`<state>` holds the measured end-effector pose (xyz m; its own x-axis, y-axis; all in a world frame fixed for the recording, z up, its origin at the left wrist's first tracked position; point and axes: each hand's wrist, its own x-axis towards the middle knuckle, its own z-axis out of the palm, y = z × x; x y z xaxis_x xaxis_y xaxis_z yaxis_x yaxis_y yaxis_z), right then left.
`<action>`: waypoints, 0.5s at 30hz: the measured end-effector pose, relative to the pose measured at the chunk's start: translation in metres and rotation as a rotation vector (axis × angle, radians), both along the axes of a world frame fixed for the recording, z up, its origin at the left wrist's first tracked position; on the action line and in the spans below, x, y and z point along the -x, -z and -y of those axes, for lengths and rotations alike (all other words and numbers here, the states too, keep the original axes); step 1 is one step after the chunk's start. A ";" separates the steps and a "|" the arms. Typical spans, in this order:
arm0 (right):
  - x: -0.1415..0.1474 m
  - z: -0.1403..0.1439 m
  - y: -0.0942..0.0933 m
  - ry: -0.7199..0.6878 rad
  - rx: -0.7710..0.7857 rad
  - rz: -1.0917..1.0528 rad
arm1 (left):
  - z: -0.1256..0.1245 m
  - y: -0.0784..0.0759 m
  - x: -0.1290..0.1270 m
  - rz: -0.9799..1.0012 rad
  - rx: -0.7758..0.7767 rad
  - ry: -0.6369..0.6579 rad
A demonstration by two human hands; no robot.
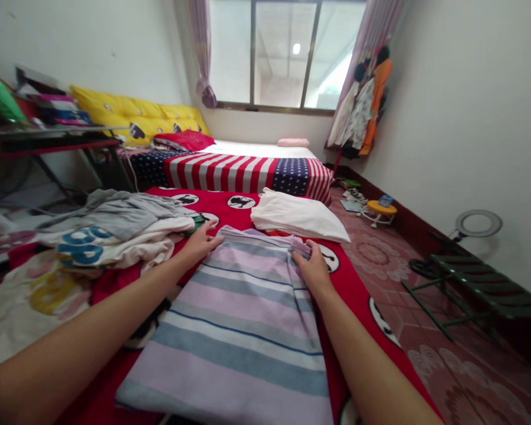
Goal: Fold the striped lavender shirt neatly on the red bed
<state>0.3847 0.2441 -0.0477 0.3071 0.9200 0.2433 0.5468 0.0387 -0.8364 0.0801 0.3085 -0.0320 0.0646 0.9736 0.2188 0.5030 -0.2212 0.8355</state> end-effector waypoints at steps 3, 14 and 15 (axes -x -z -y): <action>-0.002 0.027 -0.019 -0.037 -0.032 0.143 | 0.034 -0.011 0.010 -0.166 -0.154 0.040; -0.010 0.210 -0.033 -0.470 0.224 0.490 | 0.210 -0.023 0.066 -0.527 0.035 0.667; -0.008 0.218 -0.031 -0.500 0.229 0.505 | 0.214 -0.019 0.067 -0.547 0.005 0.659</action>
<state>0.3926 0.0264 -0.0165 -0.2595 0.9653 0.0297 0.8295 0.2385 -0.5050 0.0135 0.0942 -0.0134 0.7131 0.7010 -0.0125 0.6058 -0.6072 0.5141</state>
